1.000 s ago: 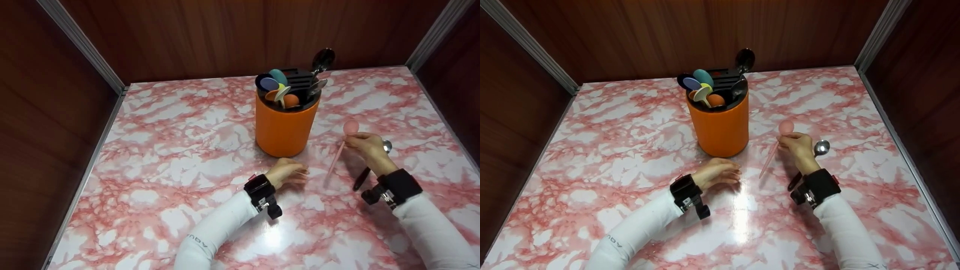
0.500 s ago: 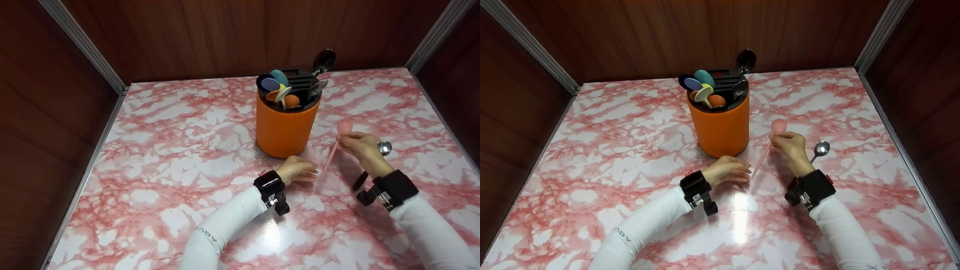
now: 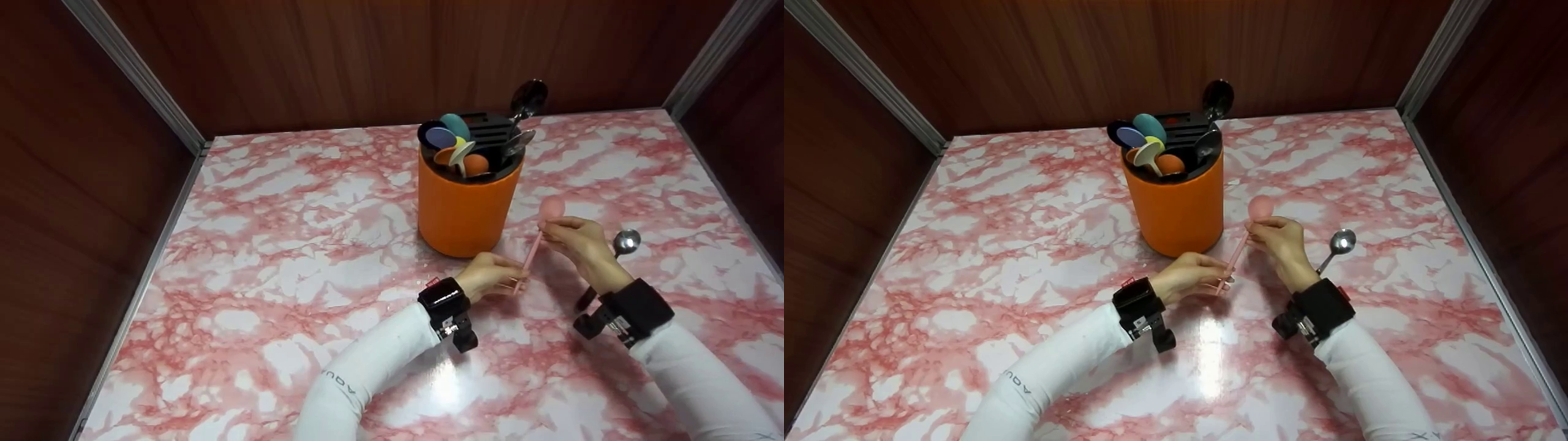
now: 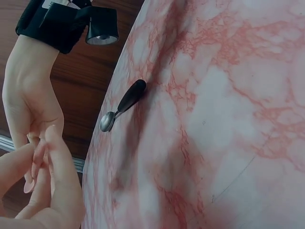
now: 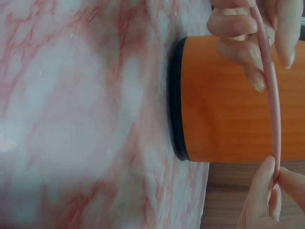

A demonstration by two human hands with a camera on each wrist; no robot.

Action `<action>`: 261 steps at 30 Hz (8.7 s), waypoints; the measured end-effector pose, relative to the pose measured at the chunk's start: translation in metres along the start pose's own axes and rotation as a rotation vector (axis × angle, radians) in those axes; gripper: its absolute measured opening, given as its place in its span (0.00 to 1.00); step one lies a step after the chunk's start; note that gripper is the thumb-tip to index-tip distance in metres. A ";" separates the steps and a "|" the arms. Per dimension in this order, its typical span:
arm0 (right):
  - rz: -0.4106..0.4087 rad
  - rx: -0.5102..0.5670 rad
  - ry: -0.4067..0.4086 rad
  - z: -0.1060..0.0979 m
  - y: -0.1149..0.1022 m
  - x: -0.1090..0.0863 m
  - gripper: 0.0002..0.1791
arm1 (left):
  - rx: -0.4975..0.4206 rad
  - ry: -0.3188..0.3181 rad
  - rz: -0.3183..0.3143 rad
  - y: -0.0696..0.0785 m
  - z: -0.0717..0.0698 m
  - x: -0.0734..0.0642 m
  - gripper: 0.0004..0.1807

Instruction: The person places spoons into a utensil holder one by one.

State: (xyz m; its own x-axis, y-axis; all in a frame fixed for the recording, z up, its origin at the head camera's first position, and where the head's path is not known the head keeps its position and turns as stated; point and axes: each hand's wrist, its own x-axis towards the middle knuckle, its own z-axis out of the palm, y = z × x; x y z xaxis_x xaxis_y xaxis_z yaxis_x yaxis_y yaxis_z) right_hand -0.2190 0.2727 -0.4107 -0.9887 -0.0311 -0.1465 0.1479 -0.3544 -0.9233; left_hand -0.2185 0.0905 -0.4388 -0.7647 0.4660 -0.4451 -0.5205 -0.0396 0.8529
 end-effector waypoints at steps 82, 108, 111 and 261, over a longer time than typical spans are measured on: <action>0.026 0.020 -0.201 0.041 -0.091 -0.002 0.05 | 0.103 -0.048 0.214 0.085 0.000 -0.053 0.14; -0.053 -0.008 -0.089 0.066 -0.124 0.005 0.09 | 0.166 0.018 0.224 0.102 -0.008 -0.060 0.12; -0.080 0.011 -0.099 0.068 -0.127 0.005 0.08 | 0.174 0.031 0.225 0.102 -0.010 -0.060 0.12; -0.070 -0.620 0.097 -0.093 -0.026 -0.002 0.13 | 0.516 -0.082 0.061 0.024 -0.078 -0.050 0.14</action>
State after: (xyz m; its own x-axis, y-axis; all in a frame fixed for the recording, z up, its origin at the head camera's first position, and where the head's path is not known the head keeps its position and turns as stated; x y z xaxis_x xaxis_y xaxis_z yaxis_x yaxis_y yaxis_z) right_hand -0.2185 0.3686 -0.4188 -0.9942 0.0674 -0.0833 0.0979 0.2556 -0.9618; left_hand -0.2223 -0.0033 -0.4173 -0.7448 0.5452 -0.3848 -0.2048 0.3622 0.9093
